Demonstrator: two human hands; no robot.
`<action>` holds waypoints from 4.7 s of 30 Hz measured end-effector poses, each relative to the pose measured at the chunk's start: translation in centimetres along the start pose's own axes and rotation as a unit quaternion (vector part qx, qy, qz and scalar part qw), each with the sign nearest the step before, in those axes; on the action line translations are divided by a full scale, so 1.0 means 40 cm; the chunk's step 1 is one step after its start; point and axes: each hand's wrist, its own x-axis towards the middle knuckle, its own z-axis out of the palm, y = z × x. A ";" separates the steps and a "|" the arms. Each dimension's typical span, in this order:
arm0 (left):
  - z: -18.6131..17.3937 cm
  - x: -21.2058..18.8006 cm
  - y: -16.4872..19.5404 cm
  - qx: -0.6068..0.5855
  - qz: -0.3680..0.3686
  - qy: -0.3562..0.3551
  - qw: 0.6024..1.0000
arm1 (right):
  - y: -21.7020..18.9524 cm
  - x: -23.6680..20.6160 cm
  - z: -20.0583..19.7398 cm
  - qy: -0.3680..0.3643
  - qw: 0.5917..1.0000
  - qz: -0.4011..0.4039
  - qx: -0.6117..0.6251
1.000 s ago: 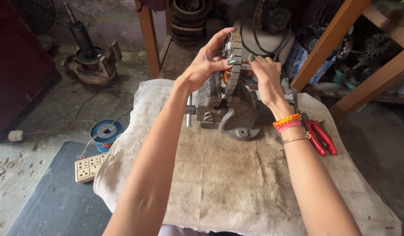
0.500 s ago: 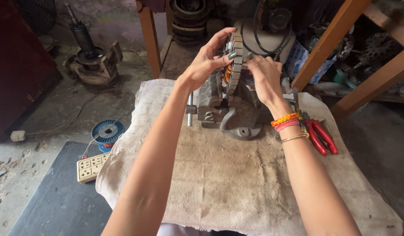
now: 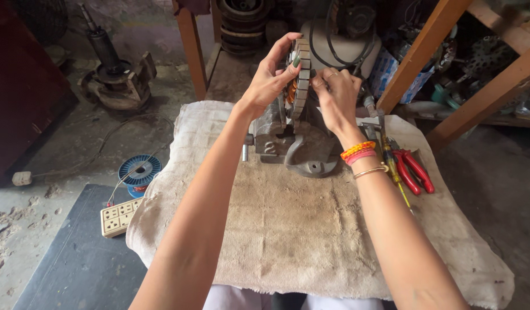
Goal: The person works on an electric motor armature clamped in a bench vise, pressing small green wedge pieces into the slots between the laminations around the rotor. They use a screwdriver at times to help seat the wedges and work around the rotor piece by piece by hand.
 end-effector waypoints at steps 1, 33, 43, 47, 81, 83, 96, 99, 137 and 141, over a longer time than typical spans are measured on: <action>0.001 -0.001 0.000 0.003 0.004 0.003 1.000 | 0.000 -0.002 0.004 0.002 1.000 -0.008 -0.002; 0.046 -0.039 -0.046 0.011 0.008 0.074 0.997 | -0.054 -0.054 -0.007 0.027 0.998 -0.047 -0.037; 0.057 -0.046 -0.003 0.004 0.007 0.079 0.997 | -0.078 -0.054 -0.014 0.029 0.999 -0.036 -0.020; 0.076 -0.052 -0.004 -0.001 -0.020 0.104 0.994 | -0.088 -0.066 -0.012 0.043 0.998 -0.043 -0.031; 0.124 -0.217 0.094 0.314 0.038 0.195 0.929 | -0.072 -0.099 0.033 0.109 0.993 -0.030 0.031; 0.130 -0.214 0.091 0.326 0.014 0.210 0.922 | -0.073 -0.096 0.032 0.101 0.994 -0.028 0.021; 0.136 -0.213 0.082 0.314 0.002 0.219 0.924 | -0.092 -0.086 0.018 0.082 0.996 -0.025 -0.009; 0.140 -0.215 0.079 0.302 -0.019 0.228 0.925 | -0.092 -0.086 0.017 0.081 0.996 -0.029 -0.016; 0.141 -0.214 0.074 0.303 -0.026 0.238 0.922 | -0.094 -0.085 0.015 0.082 0.996 -0.041 -0.023; 0.137 -0.219 0.076 0.297 -0.008 0.239 0.925 | -0.098 -0.084 0.020 0.084 0.996 -0.034 -0.024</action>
